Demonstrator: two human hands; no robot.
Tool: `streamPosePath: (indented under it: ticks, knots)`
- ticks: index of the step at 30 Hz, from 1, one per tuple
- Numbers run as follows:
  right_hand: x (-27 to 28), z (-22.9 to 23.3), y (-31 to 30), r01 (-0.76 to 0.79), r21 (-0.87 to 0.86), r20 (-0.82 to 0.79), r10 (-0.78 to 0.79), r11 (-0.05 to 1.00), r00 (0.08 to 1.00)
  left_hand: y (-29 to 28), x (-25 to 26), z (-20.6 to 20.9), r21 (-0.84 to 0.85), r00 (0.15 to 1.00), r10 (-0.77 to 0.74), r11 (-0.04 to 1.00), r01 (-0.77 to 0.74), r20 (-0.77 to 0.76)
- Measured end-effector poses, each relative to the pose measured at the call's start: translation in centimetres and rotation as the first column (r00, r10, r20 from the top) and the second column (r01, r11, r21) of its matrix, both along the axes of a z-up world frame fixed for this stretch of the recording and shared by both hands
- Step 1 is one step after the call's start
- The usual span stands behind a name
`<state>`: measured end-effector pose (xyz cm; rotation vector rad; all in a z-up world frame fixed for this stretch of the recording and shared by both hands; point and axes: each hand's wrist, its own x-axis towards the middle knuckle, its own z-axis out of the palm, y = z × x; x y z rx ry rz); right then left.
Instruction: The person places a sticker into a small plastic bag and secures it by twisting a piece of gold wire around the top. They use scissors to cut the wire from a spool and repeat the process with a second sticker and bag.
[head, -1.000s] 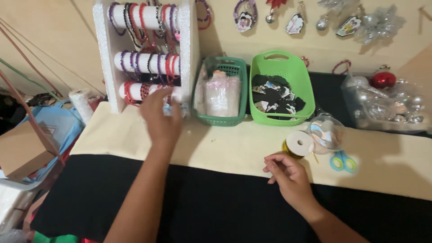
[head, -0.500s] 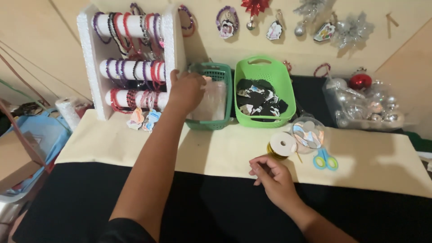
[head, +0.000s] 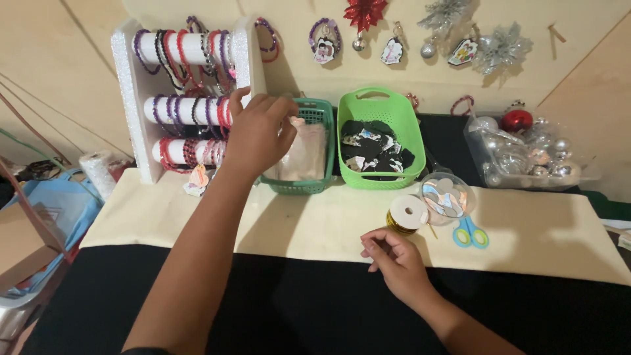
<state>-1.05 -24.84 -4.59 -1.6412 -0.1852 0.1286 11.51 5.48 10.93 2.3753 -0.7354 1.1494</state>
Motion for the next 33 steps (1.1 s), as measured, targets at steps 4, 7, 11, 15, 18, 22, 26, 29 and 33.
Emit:
streamPosePath:
  ticks: [4,7,11,15,18,22,26,29,33]
  knots:
    - [-0.1,-0.1,0.1,0.009,0.005,-0.002,-0.009,1.000,1.000,-0.9,-2.6,2.1,0.025,0.999,-0.017,1.000,0.015,0.052]
    - [0.0,-0.3,-0.2,0.009,0.023,0.014,-0.010,1.000,1.000,-1.8,-4.2,1.9,-0.090,0.990,-0.141,0.986,0.142,0.024]
    - [-0.6,1.5,-0.2,-0.044,0.192,0.045,0.036,0.981,0.998,-3.6,-7.6,0.4,-0.276,0.835,-0.278,0.948,0.159,-0.475]
    - [-1.2,1.8,-0.2,-0.153,0.163,0.154,0.128,0.975,0.980,-5.3,-10.7,-2.7,-0.281,0.636,-0.362,0.932,0.228,-0.682]
    - [-1.4,-0.3,-0.3,-0.123,-0.083,0.230,0.140,0.989,0.963,-6.3,-12.0,-5.9,-0.454,0.535,-0.506,0.859,0.237,-0.677]
    - [-0.9,-1.0,0.0,-0.037,-0.091,0.139,0.049,0.995,0.989,-7.8,-11.6,-9.3,-0.771,0.319,-0.722,0.635,-0.047,-0.614]
    - [-0.7,0.0,0.6,0.022,0.160,-0.007,-0.022,0.987,1.000,-8.9,-11.3,-12.7,-0.883,0.211,-0.858,0.446,-0.143,-0.468]
    - [-0.7,0.5,0.8,0.015,0.212,-0.039,-0.006,0.977,0.999,-9.2,-10.6,-15.2,-0.890,0.235,-0.859,0.444,-0.103,-0.455]
    - [-0.5,-1.2,0.4,-0.009,0.135,-0.030,0.013,0.991,0.999,-8.8,-10.1,-16.5,-0.914,0.211,-0.898,0.340,-0.222,-0.386]
